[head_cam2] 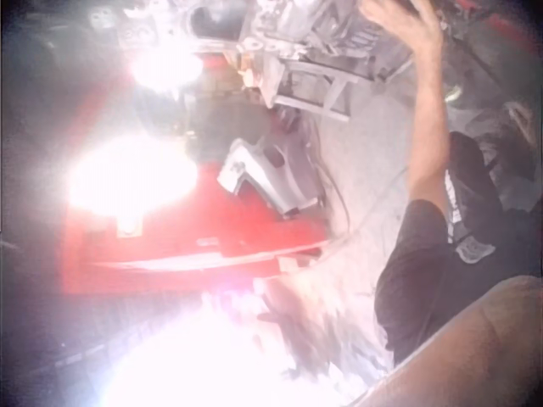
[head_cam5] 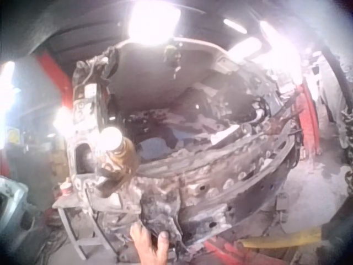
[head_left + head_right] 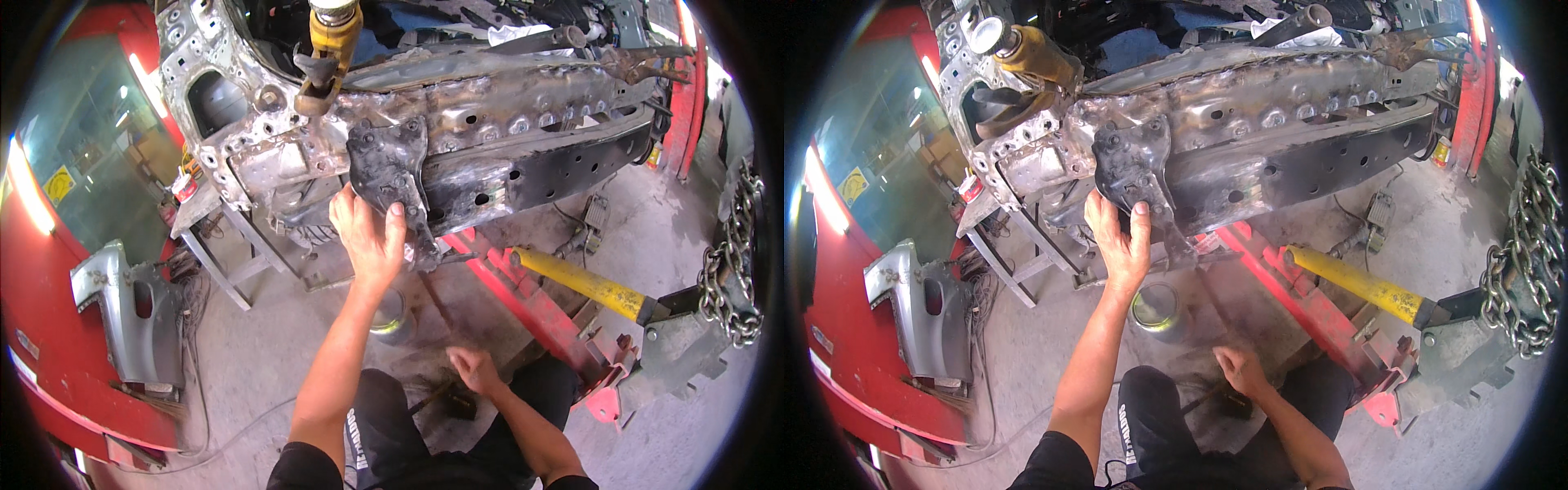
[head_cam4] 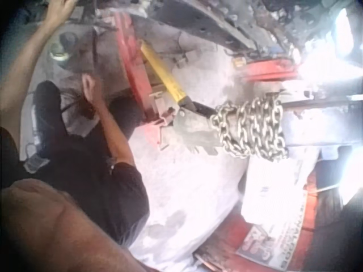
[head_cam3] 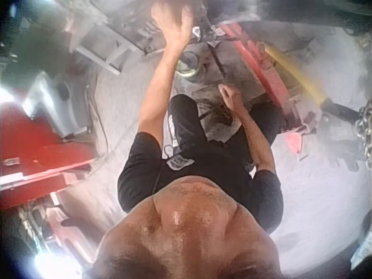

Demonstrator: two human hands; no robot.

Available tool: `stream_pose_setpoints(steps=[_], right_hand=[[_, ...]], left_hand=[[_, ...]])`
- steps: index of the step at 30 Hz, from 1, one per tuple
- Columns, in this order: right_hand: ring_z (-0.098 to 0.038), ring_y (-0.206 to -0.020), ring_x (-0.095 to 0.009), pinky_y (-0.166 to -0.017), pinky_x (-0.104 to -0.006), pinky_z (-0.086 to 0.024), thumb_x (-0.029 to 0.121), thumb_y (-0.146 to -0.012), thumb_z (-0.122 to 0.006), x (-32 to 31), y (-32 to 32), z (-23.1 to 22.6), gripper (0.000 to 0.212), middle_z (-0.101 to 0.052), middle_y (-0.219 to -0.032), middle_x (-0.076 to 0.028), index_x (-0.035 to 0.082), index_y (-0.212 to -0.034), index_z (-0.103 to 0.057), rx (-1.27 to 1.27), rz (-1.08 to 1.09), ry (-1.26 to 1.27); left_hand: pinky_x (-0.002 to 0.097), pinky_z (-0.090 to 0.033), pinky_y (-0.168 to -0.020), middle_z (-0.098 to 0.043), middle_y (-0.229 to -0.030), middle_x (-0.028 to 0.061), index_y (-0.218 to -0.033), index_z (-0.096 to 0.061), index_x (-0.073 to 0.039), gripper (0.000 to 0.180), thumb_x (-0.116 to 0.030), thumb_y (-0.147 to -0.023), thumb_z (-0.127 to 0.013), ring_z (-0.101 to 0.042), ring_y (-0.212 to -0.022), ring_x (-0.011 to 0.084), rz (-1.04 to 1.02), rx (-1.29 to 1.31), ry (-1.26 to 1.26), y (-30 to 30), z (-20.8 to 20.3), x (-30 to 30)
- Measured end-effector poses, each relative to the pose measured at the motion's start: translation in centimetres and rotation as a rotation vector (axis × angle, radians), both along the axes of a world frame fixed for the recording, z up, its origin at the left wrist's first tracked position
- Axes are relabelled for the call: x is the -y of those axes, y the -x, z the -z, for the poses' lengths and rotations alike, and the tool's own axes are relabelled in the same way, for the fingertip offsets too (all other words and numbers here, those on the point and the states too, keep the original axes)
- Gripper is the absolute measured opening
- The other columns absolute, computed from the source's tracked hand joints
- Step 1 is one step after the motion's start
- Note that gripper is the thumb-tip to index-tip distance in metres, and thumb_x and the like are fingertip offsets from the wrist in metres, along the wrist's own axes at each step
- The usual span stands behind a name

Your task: The person removes a metal bracket from a car frame using a hammer and pry bar, then hammers the bracket on a workbench to reshape it. The person works on the front section of a stripped car body in a repair shop.

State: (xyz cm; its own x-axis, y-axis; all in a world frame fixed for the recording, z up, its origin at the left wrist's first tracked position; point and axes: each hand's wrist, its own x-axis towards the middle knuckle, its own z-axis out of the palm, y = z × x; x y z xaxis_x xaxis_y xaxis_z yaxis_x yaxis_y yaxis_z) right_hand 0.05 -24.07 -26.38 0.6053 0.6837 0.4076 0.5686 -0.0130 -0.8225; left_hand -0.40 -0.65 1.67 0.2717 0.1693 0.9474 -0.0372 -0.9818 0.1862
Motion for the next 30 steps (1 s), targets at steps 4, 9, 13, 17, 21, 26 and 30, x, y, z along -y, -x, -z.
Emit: stream_pose_setpoints(steps=[4, 9, 13, 17, 21, 26, 30], right_hand=[[-0.067, -0.083, -0.039, -0.077, -0.0443, -0.053, 0.007, -0.095, -0.063, -4.3, -1.6, -12.8, 0.022, -0.070, -0.093, -0.019, -0.002, -0.114, -0.067, 0.287, 0.289, -0.333], [-0.066, -0.087, -0.038, -0.080, -0.0468, -0.051, 0.016, -0.097, -0.063, -7.8, -3.9, -19.9, 0.027, -0.069, -0.095, -0.018, -0.002, -0.117, -0.065, 0.450, 0.435, -0.418], [-0.063, -0.078, -0.037, -0.073, -0.0464, -0.047, 0.026, -0.100, -0.060, -10.4, -4.8, -19.2, 0.027, -0.066, -0.083, -0.018, 0.000, -0.103, -0.065, 0.391, 0.401, -0.351], [-0.060, -0.073, -0.038, -0.070, -0.0471, -0.043, 0.023, -0.100, -0.060, -11.2, -4.7, -19.3, 0.027, -0.061, -0.075, -0.017, 0.000, -0.086, -0.061, 0.354, 0.331, -0.323], [-0.059, -0.073, -0.040, -0.068, -0.0476, -0.043, 0.021, -0.099, -0.062, -11.6, -4.9, -19.0, 0.029, -0.059, -0.074, -0.018, 0.000, -0.080, -0.056, 0.220, 0.258, -0.415], [-0.057, -0.074, -0.042, -0.066, -0.0480, -0.044, 0.018, -0.097, -0.064, -11.4, -4.5, -19.5, 0.025, -0.059, -0.077, -0.020, -0.001, -0.083, -0.057, 0.154, 0.241, -0.384], [-0.057, -0.073, -0.042, -0.065, -0.0481, -0.044, 0.017, -0.096, -0.066, -12.0, -4.7, -19.1, 0.022, -0.058, -0.079, -0.020, -0.001, -0.085, -0.058, 0.148, 0.230, -0.427]], left_hand=[[0.0486, -0.036, -0.097, -0.049, -0.113, 0.0209, -0.113, -0.056, 0.003, 0.036, -0.024, -0.093, -0.066, -0.046, -0.106, 0.0383, 0.012, -0.013, -0.002, 0.8, -0.4, -0.1], [0.0454, -0.036, -0.095, -0.048, -0.108, 0.0177, -0.108, -0.057, 0.003, 0.030, -0.023, -0.094, -0.066, -0.045, -0.103, 0.0346, 0.023, -0.015, 0.003, 0.9, -0.6, -0.1], [0.0460, -0.037, -0.094, -0.048, -0.108, 0.0188, -0.105, -0.057, 0.004, 0.030, -0.021, -0.092, -0.067, -0.046, -0.102, 0.0358, 0.068, -0.049, 0.053, 1.0, -0.8, -0.2], [0.0510, -0.038, -0.093, -0.050, -0.112, 0.0225, -0.106, -0.057, 0.004, 0.033, -0.020, -0.089, -0.069, -0.047, -0.104, 0.0408, 0.148, -0.054, 0.156, 1.5, -0.6, -0.7], [0.0346, -0.042, -0.085, -0.047, -0.102, 0.0126, -0.104, -0.057, 0.004, 0.025, -0.015, -0.093, -0.068, -0.048, -0.093, 0.0241, 0.096, -0.013, 0.101, 1.2, -0.5, -0.6], [0.0345, -0.043, -0.088, -0.051, -0.105, 0.0111, -0.117, -0.056, 0.003, 0.032, -0.016, -0.094, -0.068, -0.050, -0.097, 0.0217, 0.172, 0.060, 0.163, 1.0, -0.6, -0.4], [0.0468, -0.043, -0.094, -0.055, -0.113, 0.0217, -0.126, -0.055, 0.005, 0.043, -0.017, -0.091, -0.069, -0.055, -0.103, 0.0381, 0.181, 0.036, 0.230, 1.1, -0.9, 0.2]])
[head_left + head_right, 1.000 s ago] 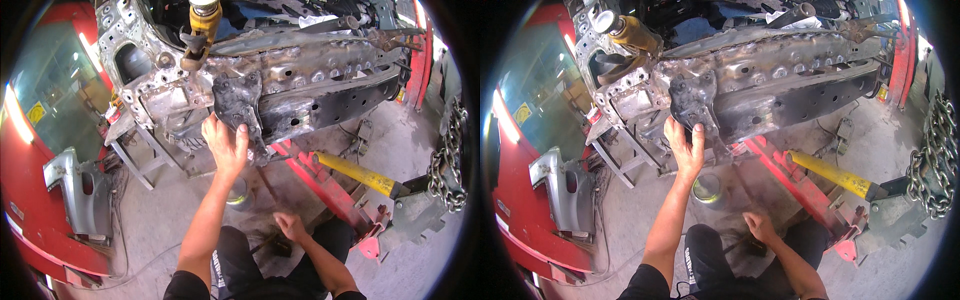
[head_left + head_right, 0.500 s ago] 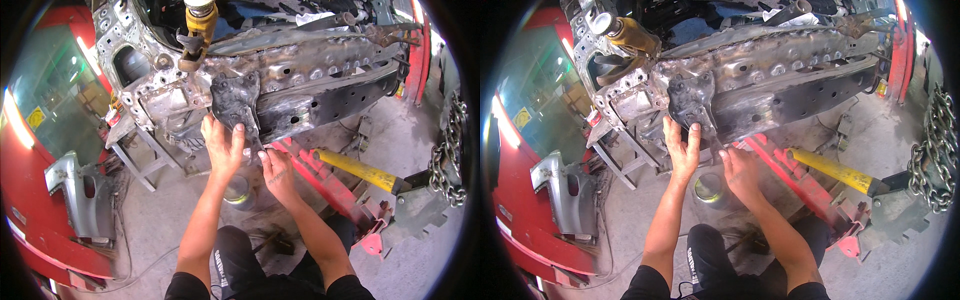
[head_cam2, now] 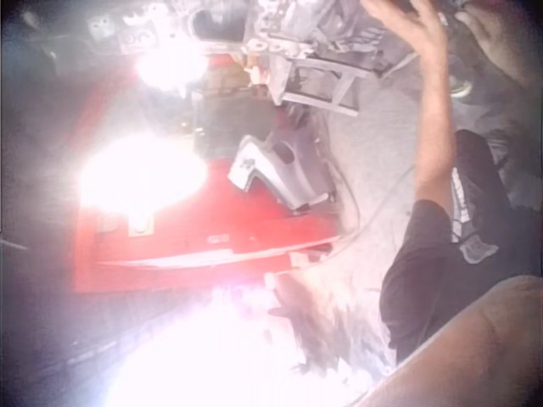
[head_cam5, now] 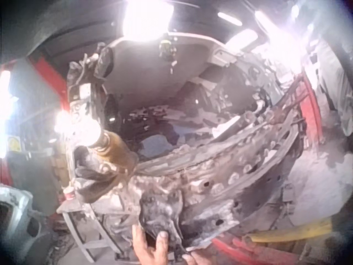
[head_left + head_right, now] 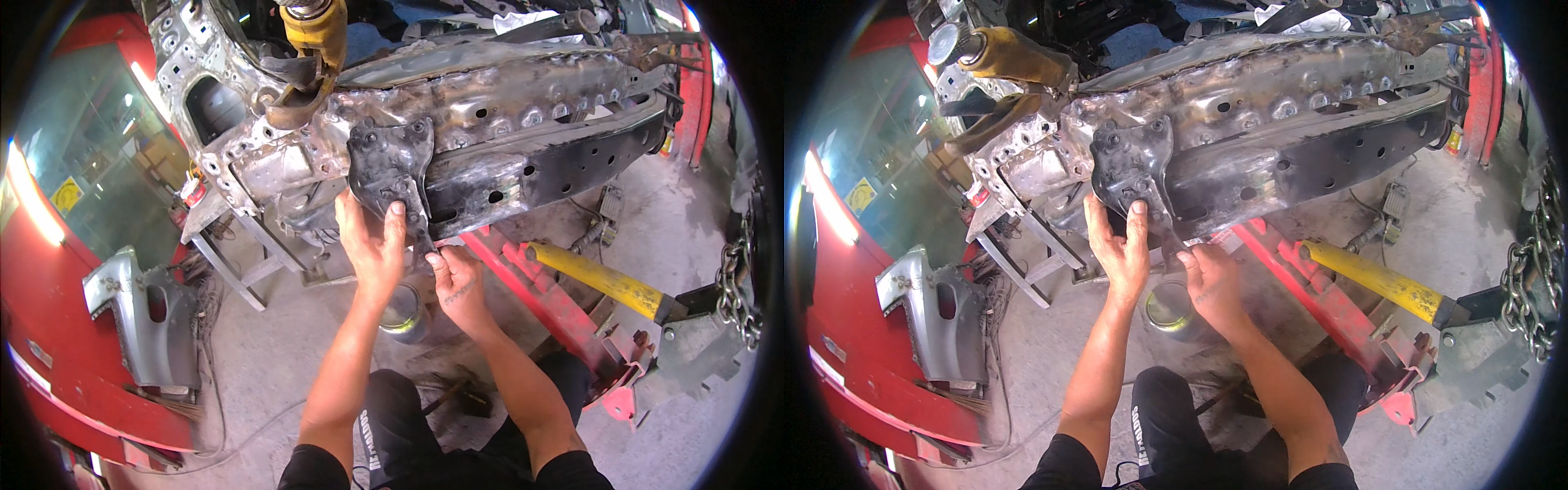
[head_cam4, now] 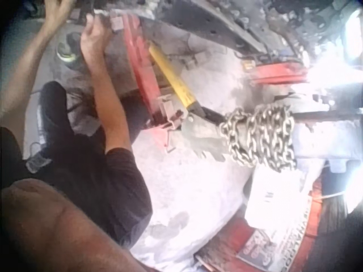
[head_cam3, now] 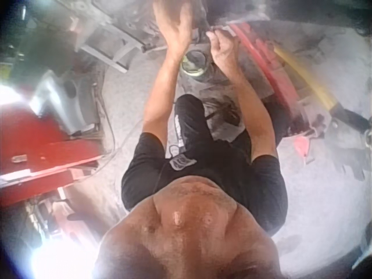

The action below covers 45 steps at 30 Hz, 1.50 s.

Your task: The person removes a metal bracket from a car frame using a hammer and pry bar, then hammers the bracket on a workbench to reshape it. The person works on the front section of a stripped car body in a repair shop.

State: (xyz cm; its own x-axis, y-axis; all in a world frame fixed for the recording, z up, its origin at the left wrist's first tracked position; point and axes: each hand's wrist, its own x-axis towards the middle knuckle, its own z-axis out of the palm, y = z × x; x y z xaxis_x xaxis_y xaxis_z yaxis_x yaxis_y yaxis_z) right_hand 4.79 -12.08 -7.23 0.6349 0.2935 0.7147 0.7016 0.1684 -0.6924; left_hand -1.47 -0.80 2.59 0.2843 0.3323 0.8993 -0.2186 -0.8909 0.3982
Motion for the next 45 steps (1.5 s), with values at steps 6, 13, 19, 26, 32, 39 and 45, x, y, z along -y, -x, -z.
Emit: stream_pose_setpoints(steps=[6, 13, 19, 26, 32, 39, 45], right_hand=[[-0.055, -0.070, -0.040, -0.063, -0.0465, -0.044, 0.017, -0.095, -0.067, -0.8, -0.1, 0.6, 0.025, -0.056, -0.074, -0.018, 0.000, -0.081, -0.056, -0.005, 0.025, -0.017], [-0.054, -0.069, -0.040, -0.063, -0.0470, -0.043, 0.014, -0.093, -0.069, -0.8, -0.1, 0.5, 0.026, -0.055, -0.072, -0.017, 0.001, -0.077, -0.053, -0.016, 0.030, -0.037], [-0.055, -0.070, -0.040, -0.065, -0.0472, -0.044, 0.012, -0.091, -0.069, -1.2, -0.6, 0.8, 0.025, -0.055, -0.072, -0.018, 0.001, -0.076, -0.053, 0.018, 0.019, -0.062], [-0.059, -0.074, -0.040, -0.067, -0.0465, -0.046, 0.008, -0.090, -0.068, -0.7, -1.1, 0.3, 0.016, -0.060, -0.076, -0.018, 0.000, -0.080, -0.059, 0.027, -0.043, -0.103], [-0.060, -0.076, -0.039, -0.068, -0.0462, -0.047, 0.008, -0.090, -0.068, -0.8, -2.1, 0.3, 0.013, -0.062, -0.079, -0.016, 0.001, -0.083, -0.060, 0.067, -0.057, -0.128], [-0.059, -0.076, -0.040, -0.068, -0.0473, -0.047, 0.009, -0.089, -0.069, -0.9, -2.9, 1.2, 0.011, -0.062, -0.079, -0.016, 0.002, -0.085, -0.062, 0.137, -0.044, -0.049], [-0.060, -0.076, -0.040, -0.067, -0.0477, -0.047, 0.008, -0.088, -0.071, -1.4, -2.8, 0.9, 0.013, -0.061, -0.078, -0.017, 0.002, -0.083, -0.060, 0.114, -0.033, -0.121]], left_hand=[[0.0429, -0.044, -0.091, -0.055, -0.109, 0.0191, -0.121, -0.058, 0.005, 0.039, -0.018, -0.091, -0.070, -0.056, -0.100, 0.0342, 0.036, 0.022, 0.045, 0.1, -0.6, 0.5], [0.0394, -0.045, -0.089, -0.055, -0.104, 0.0157, -0.116, -0.058, 0.004, 0.037, -0.017, -0.090, -0.073, -0.055, -0.096, 0.0302, 0.049, 0.027, 0.101, 0.0, -0.5, 0.7], [0.0386, -0.045, -0.086, -0.055, -0.103, 0.0163, -0.116, -0.055, 0.006, 0.042, -0.016, -0.088, -0.076, -0.055, -0.094, 0.0286, 0.025, 0.057, 0.074, -0.7, -0.1, 0.0], [0.0290, -0.046, -0.095, -0.064, -0.116, 0.0063, -0.131, -0.056, 0.001, 0.043, -0.012, -0.094, -0.074, -0.059, -0.103, 0.0136, 0.032, 0.038, 0.110, -0.7, 0.6, 0.1], [0.0298, -0.046, -0.096, -0.065, -0.117, 0.0079, -0.133, -0.055, 0.002, 0.047, -0.013, -0.093, -0.075, -0.060, -0.104, 0.0148, 0.010, 0.032, 0.109, -1.1, 0.1, 0.6], [0.0305, -0.047, -0.097, -0.066, -0.118, 0.0085, -0.134, -0.055, 0.002, 0.049, -0.015, -0.093, -0.076, -0.061, -0.105, 0.0153, 0.011, 0.055, 0.121, -1.3, 0.3, 0.7], [0.0299, -0.047, -0.096, -0.065, -0.118, 0.0080, -0.135, -0.054, 0.002, 0.050, -0.015, -0.093, -0.076, -0.061, -0.105, 0.0149, 0.001, 0.043, 0.122, -1.4, 0.5, 0.5]])
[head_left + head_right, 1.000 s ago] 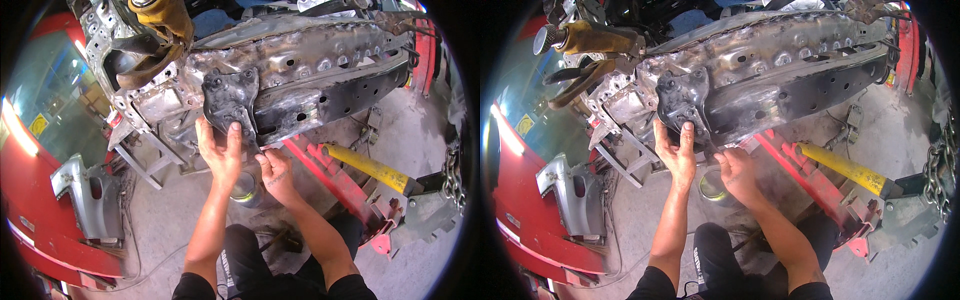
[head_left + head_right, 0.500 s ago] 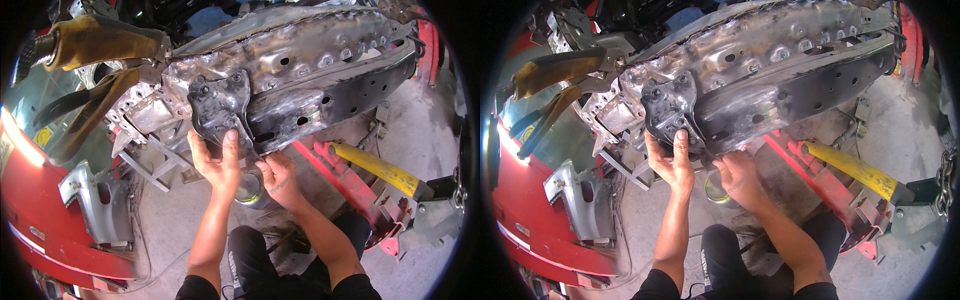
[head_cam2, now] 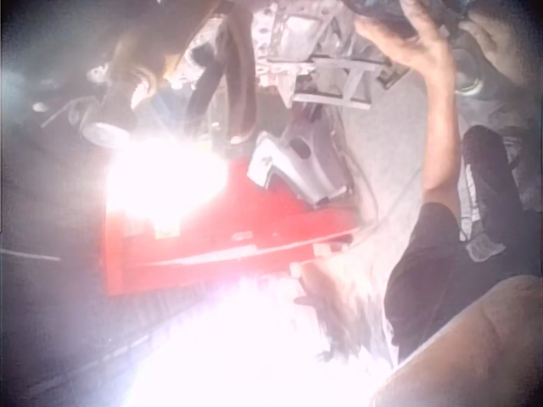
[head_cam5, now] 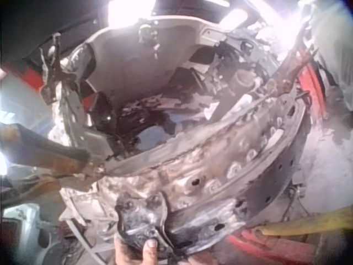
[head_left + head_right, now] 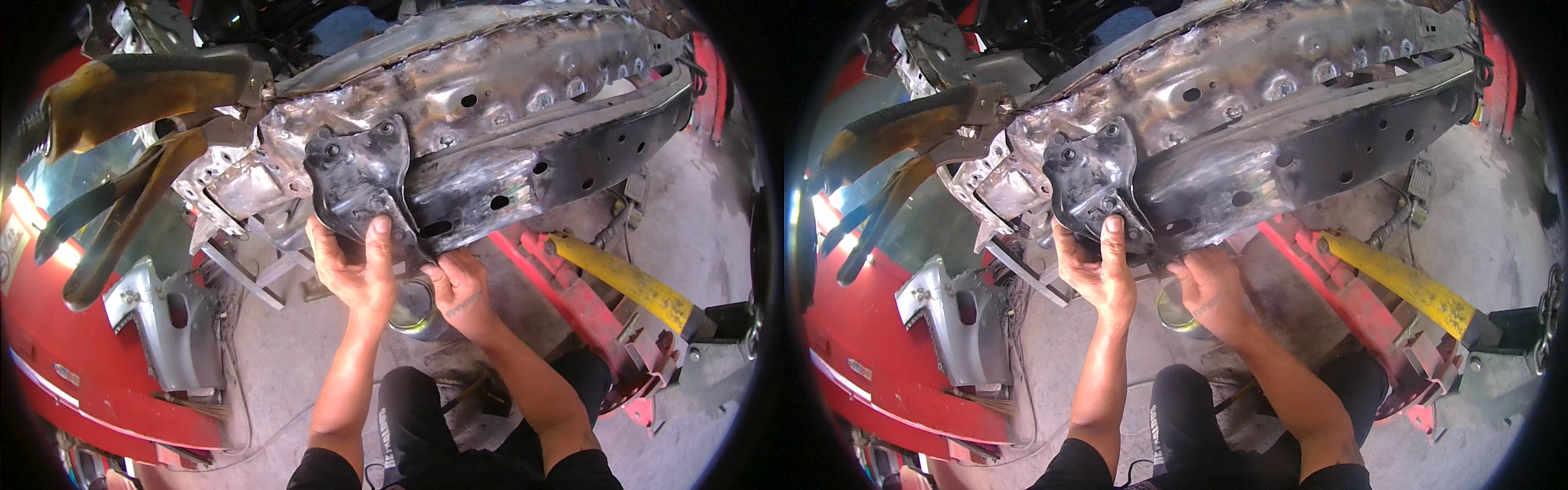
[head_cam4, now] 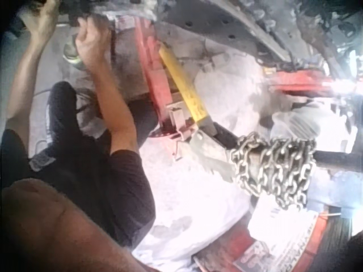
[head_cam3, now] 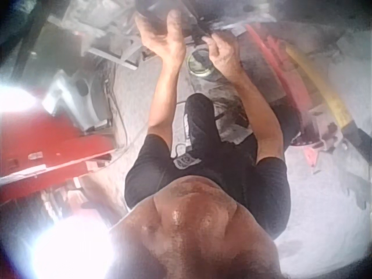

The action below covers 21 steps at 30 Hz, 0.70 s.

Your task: The person removes a metal bracket from a car frame using a hammer and pry bar, then hammers the bracket on a workbench to reshape it. The person works on the front section of a stripped car body in a repair shop.

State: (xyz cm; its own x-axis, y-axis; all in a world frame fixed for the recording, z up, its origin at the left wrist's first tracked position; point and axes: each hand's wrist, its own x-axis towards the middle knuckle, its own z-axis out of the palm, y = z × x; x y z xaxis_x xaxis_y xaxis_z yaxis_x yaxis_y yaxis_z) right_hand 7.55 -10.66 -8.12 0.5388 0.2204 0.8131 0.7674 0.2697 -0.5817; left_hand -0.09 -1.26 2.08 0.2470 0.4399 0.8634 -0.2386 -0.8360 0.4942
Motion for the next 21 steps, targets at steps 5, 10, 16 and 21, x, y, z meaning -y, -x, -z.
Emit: stream_pose_setpoints(steps=[5, 10, 16, 21], right_hand=[[-0.061, -0.076, -0.040, -0.067, -0.0469, -0.047, 0.005, -0.086, -0.071, 0.20, -0.05, 0.23, 0.010, -0.062, -0.078, -0.017, 0.002, -0.085, -0.062, -0.010, -0.011, 0.023], [-0.060, -0.076, -0.041, -0.067, -0.0474, -0.047, 0.009, -0.090, -0.069, 0.40, 0.15, -0.02, 0.011, -0.062, -0.079, -0.018, 0.001, -0.086, -0.062, -0.017, -0.026, 0.020], [-0.060, -0.078, -0.041, -0.072, -0.0473, -0.046, 0.016, -0.094, -0.066, 0.51, -0.39, 0.51, 0.018, -0.062, -0.081, -0.018, 0.000, -0.088, -0.062, 0.021, -0.001, 0.079], [-0.057, -0.072, -0.037, -0.071, -0.0466, -0.044, 0.012, -0.089, -0.070, 0.12, -0.35, -0.11, 0.024, -0.058, -0.071, -0.014, 0.002, -0.073, -0.055, 0.079, 0.064, -0.063]], left_hand=[[0.0286, -0.047, -0.095, -0.065, -0.117, 0.0071, -0.133, -0.054, 0.001, 0.048, -0.013, -0.093, -0.076, -0.060, -0.104, 0.0138, 0.047, 0.023, 0.002, -0.10, 0.28, -0.30], [0.0274, -0.047, -0.093, -0.064, -0.116, 0.0059, -0.132, -0.054, 0.001, 0.044, -0.009, -0.094, -0.073, -0.060, -0.102, 0.0125, 0.008, 0.032, -0.029, -0.04, 0.45, -0.23], [0.0262, -0.047, -0.090, -0.064, -0.112, 0.0031, -0.127, -0.056, -0.002, 0.039, -0.011, -0.093, -0.075, -0.059, -0.099, 0.0107, 0.011, 0.023, -0.023, -0.14, 0.31, -0.22], [0.0265, -0.047, -0.091, -0.064, -0.111, 0.0033, -0.126, -0.057, -0.002, 0.041, -0.014, -0.093, -0.077, -0.059, -0.099, 0.0110, 0.026, 0.023, 0.002, -0.12, 0.26, -0.13]])
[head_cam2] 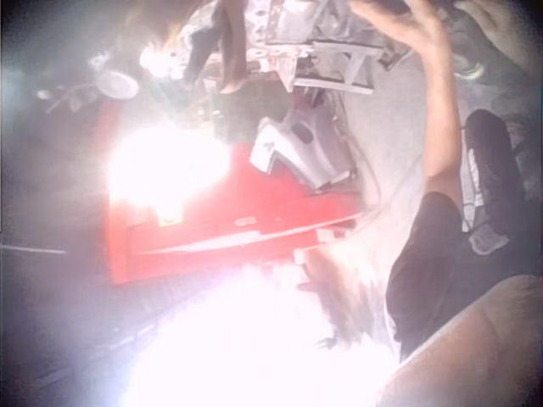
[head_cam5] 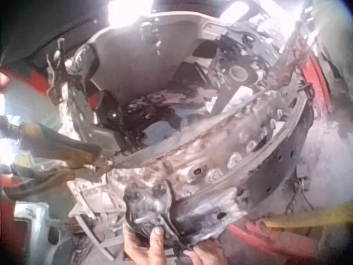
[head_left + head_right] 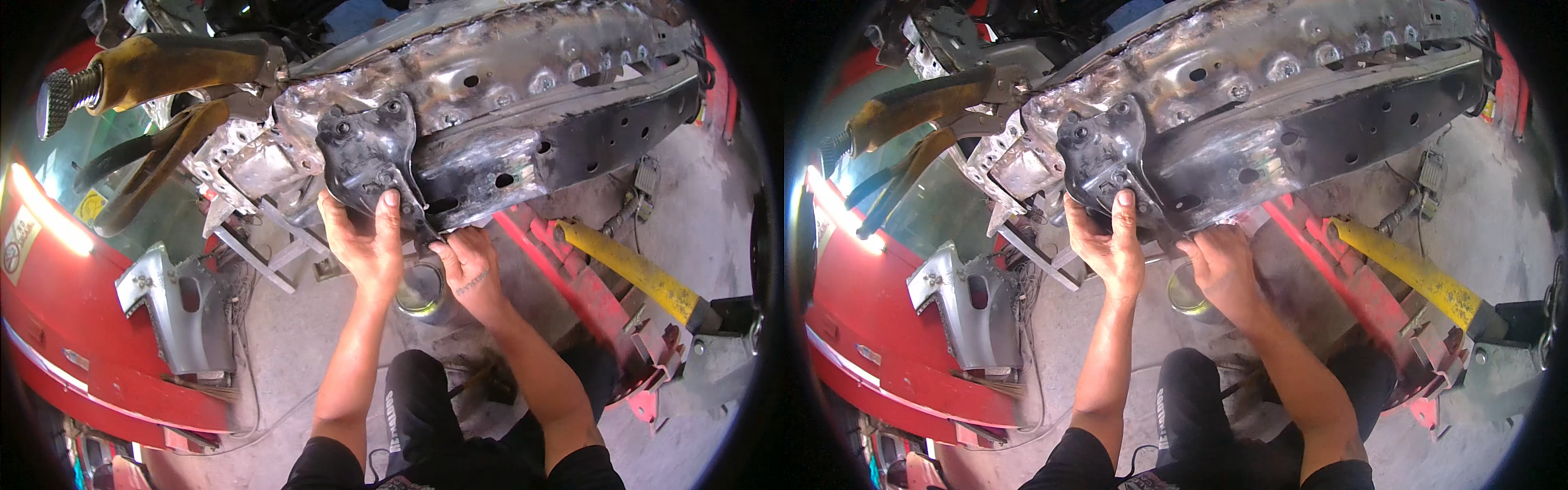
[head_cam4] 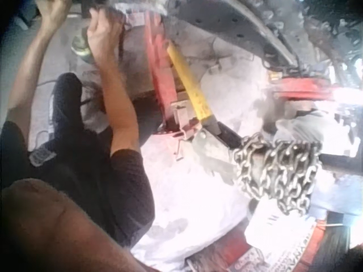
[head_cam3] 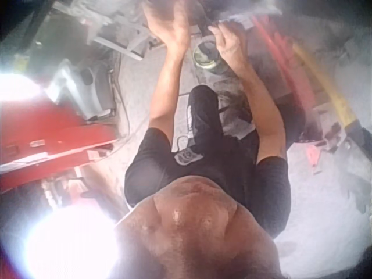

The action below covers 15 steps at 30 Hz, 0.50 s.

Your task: The person removes a metal bracket from a car frame using a hammer and pry bar, then hammers the bracket on a workbench to reshape it. The person works on the front section of a stripped car body in a repair shop.

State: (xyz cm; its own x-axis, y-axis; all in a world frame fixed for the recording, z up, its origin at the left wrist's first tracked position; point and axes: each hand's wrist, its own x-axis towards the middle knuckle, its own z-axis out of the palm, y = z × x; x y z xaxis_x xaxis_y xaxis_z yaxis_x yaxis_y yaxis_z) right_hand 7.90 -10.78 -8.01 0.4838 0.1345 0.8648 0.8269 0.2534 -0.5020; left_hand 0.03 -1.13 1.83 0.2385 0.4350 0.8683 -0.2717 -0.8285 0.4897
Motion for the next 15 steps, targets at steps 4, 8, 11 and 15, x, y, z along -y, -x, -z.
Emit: stream_pose_setpoints(steps=[4, 8, 11, 15], right_hand=[[-0.057, -0.073, -0.035, -0.072, -0.0461, -0.043, 0.012, -0.090, -0.070, 0.4, -0.1, 0.7, 0.023, -0.059, -0.073, -0.013, 0.002, -0.075, -0.057, -0.013, -0.016, 0.077], [-0.057, -0.073, -0.035, -0.072, -0.0454, -0.044, 0.014, -0.090, -0.070, 0.0, 0.0, 1.4, 0.024, -0.058, -0.073, -0.013, 0.002, -0.075, -0.057, -0.012, 0.010, 0.068], [-0.057, -0.073, -0.035, -0.072, -0.0452, -0.044, 0.017, -0.091, -0.070, -0.3, 0.0, 1.7, 0.025, -0.057, -0.072, -0.013, 0.002, -0.075, -0.057, -0.014, 0.026, 0.071], [-0.057, -0.073, -0.035, -0.070, -0.0458, -0.044, 0.020, -0.092, -0.069, -0.1, 0.1, 1.3, 0.027, -0.057, -0.072, -0.013, 0.002, -0.075, -0.058, -0.023, 0.036, 0.082]], left_hand=[[0.0274, -0.047, -0.091, -0.065, -0.111, 0.0039, -0.126, -0.057, -0.001, 0.042, -0.016, -0.092, -0.077, -0.060, -0.098, 0.0119, 0.060, 0.050, 0.007, -0.3, -0.3, 0.4], [0.0287, -0.046, -0.093, -0.065, -0.114, 0.0059, -0.127, -0.057, 0.000, 0.043, -0.017, -0.093, -0.077, -0.059, -0.100, 0.0130, 0.090, 0.055, 0.031, -0.2, 0.0, 0.5], [0.0286, -0.046, -0.094, -0.065, -0.114, 0.0062, -0.127, -0.057, 0.000, 0.043, -0.017, -0.093, -0.076, -0.059, -0.100, 0.0131, 0.109, 0.059, 0.049, -0.2, -0.3, 0.9], [0.0288, -0.046, -0.094, -0.065, -0.114, 0.0061, -0.127, -0.058, 0.000, 0.042, -0.017, -0.093, -0.076, -0.059, -0.100, 0.0126, 0.107, 0.045, 0.049, -0.1, -0.3, 0.8]])
